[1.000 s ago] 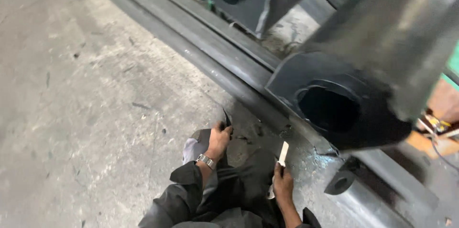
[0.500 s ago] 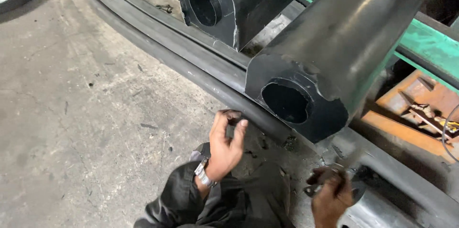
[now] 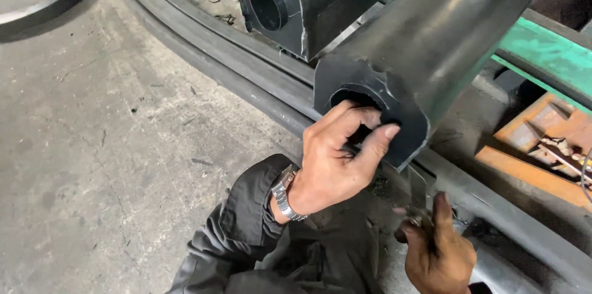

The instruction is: Trimming and measuring large black rubber industrial components using a blade and calipers.

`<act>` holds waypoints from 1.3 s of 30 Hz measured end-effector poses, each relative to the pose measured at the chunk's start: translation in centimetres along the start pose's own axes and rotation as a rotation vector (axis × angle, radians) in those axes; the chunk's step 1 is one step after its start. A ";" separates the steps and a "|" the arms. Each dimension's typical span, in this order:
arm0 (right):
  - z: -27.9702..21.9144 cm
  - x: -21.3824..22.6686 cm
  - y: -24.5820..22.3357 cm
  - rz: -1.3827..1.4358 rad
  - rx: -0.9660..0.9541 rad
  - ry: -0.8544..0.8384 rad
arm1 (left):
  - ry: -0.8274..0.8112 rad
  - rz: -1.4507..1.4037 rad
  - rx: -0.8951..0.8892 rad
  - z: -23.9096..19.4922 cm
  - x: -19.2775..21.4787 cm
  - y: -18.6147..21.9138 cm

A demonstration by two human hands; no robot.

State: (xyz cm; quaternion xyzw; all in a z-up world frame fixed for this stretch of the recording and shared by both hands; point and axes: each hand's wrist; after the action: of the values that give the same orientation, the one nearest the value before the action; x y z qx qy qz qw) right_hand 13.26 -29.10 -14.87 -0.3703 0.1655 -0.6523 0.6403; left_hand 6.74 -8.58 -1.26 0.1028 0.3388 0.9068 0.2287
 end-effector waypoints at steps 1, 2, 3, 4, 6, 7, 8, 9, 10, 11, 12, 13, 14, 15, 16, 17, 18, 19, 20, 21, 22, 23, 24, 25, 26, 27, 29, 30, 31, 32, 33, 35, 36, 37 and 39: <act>0.6 -0.1 0.0 -0.002 -0.001 0.006 | -0.005 -0.003 -0.003 -0.1 -0.2 -0.1; 1.0 -0.2 -0.2 -0.085 0.048 0.007 | 0.014 -0.035 0.061 -0.2 -0.3 -0.2; 1.4 -0.4 -0.2 -0.168 0.096 0.007 | 0.032 -0.067 0.126 -0.2 -0.4 -0.3; 2.0 -0.5 -0.9 -0.167 0.088 0.016 | 0.020 -0.066 0.123 -0.2 -0.3 -0.3; 3.0 -0.7 -2.0 -0.133 0.198 0.064 | 0.003 -0.094 0.114 -0.2 -0.1 -0.4; 3.0 -0.8 -1.7 -0.133 0.187 0.072 | -0.010 -0.092 0.113 -0.2 -0.1 -0.5; 3.2 -1.0 -1.4 -0.205 0.281 0.089 | -0.007 -0.091 0.098 -0.2 0.0 -0.6; 3.3 -1.2 -1.2 -0.275 0.373 0.104 | -0.004 -0.090 0.082 -0.2 0.0 -0.8; 3.7 -1.2 -1.7 -0.274 0.366 0.113 | -0.014 -0.089 0.078 -0.2 0.0 -0.8; 4.0 -1.3 -2.3 -0.252 0.260 0.091 | -0.001 -0.092 0.096 -0.2 -0.1 -0.8; 4.3 -1.3 -2.9 -0.223 0.155 0.065 | 0.012 -0.097 0.114 -0.2 -0.1 -0.9; 4.4 -1.4 -3.0 -0.223 0.149 0.073 | 0.003 -0.097 0.111 -0.3 -0.2 -0.9; 4.5 -1.4 -3.1 -0.254 0.188 0.094 | 0.015 -0.107 0.134 -0.3 -0.2 -1.0; 4.6 -1.6 -3.3 -0.285 0.226 0.114 | 0.026 -0.118 0.158 -0.4 -0.2 -1.1; 4.7 -1.6 -3.4 -0.286 0.223 0.118 | 0.022 -0.118 0.155 -0.4 -0.2 -1.1; 4.8 -1.7 -3.6 -0.312 0.188 0.090 | 0.020 -0.155 0.161 -0.4 -0.2 -1.1; 4.8 -1.8 -3.8 -0.338 0.153 0.060 | 0.018 -0.191 0.168 -0.5 -0.1 -1.1; 5.0 -1.9 -3.9 -0.339 0.151 0.063 | 0.014 -0.192 0.167 -0.5 0.0 -1.1; 5.2 -2.0 -4.0 -0.294 0.216 0.080 | 0.008 -0.212 0.183 -0.5 0.0 -1.2; 5.4 -2.0 -4.1 -0.250 0.281 0.097 | 0.001 -0.233 0.200 -0.5 0.1 -1.2; 5.7 -2.1 -4.5 -0.251 0.280 0.098 | -0.001 -0.234 0.200 -0.5 0.1 -1.2; 5.9 -2.1 -4.8 -0.281 0.280 0.076 | 0.005 -0.257 0.212 -0.5 0.0 -1.1; 6.2 -2.1 -5.2 -0.309 0.279 0.055 | 0.011 -0.279 0.224 -0.4 0.0 -1.1; 6.3 -2.2 -5.4 -0.310 0.277 0.056 | 0.008 -0.279 0.225 -0.4 0.1 -1.1; 6.5 -2.2 -5.6 -0.315 0.276 0.025 | 0.009 -0.278 0.219 -0.4 0.1 -1.1; 6.7 -2.2 -5.8 -0.321 0.276 -0.005 | 0.010 -0.276 0.214 -0.4 0.1 -1.1; 6.9 -2.3 -6.1 -0.318 0.270 -0.026 | 0.010 -0.259 0.214 -0.4 0.1 -1.1; 7.0 -2.4 -6.3 -0.314 0.268 -0.051 | 0.016 -0.241 0.215 -0.4 0.2 -1.1; 7.3 -2.4 -6.5 -0.315 0.266 -0.049 | 0.013 -0.242 0.216 -0.3 0.2 -1.1; 7.5 -2.5 -6.7 -0.334 0.254 -0.058 | 0.012 -0.231 0.198 -0.3 0.2 -1.1; 7.7 -2.5 -6.8 -0.353 0.243 -0.068 | 0.010 -0.220 0.181 -0.3 0.2 -1.1; 8.1 -2.7 -7.2 -0.327 0.261 -0.059 | 0.004 -0.230 0.181 -0.2 0.2 -0.9; 8.3 -2.8 -7.3 -0.298 0.285 -0.051 | 0.004 -0.238 0.177 -0.1 0.2 -0.8; 8.4 -2.9 -7.3 -0.300 0.283 -0.052 | 0.003 -0.239 0.180 -0.1 0.2 -0.8; 8.5 -3.1 -7.4 -0.371 0.291 -0.061 | 0.001 -0.246 0.197 -0.2 0.3 -0.9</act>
State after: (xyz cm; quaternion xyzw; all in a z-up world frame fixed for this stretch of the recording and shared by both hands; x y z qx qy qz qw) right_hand 13.57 -23.03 -4.91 -0.3176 -0.0206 -0.7641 0.5611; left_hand 6.73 -7.97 -2.00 0.0818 0.4361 0.8346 0.3266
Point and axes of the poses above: each hand's wrist, its own z-axis towards the middle knuckle, its own x-axis out of the back of the hand, y = z × x, and after that the axes turned 12 degrees about y, right-handed
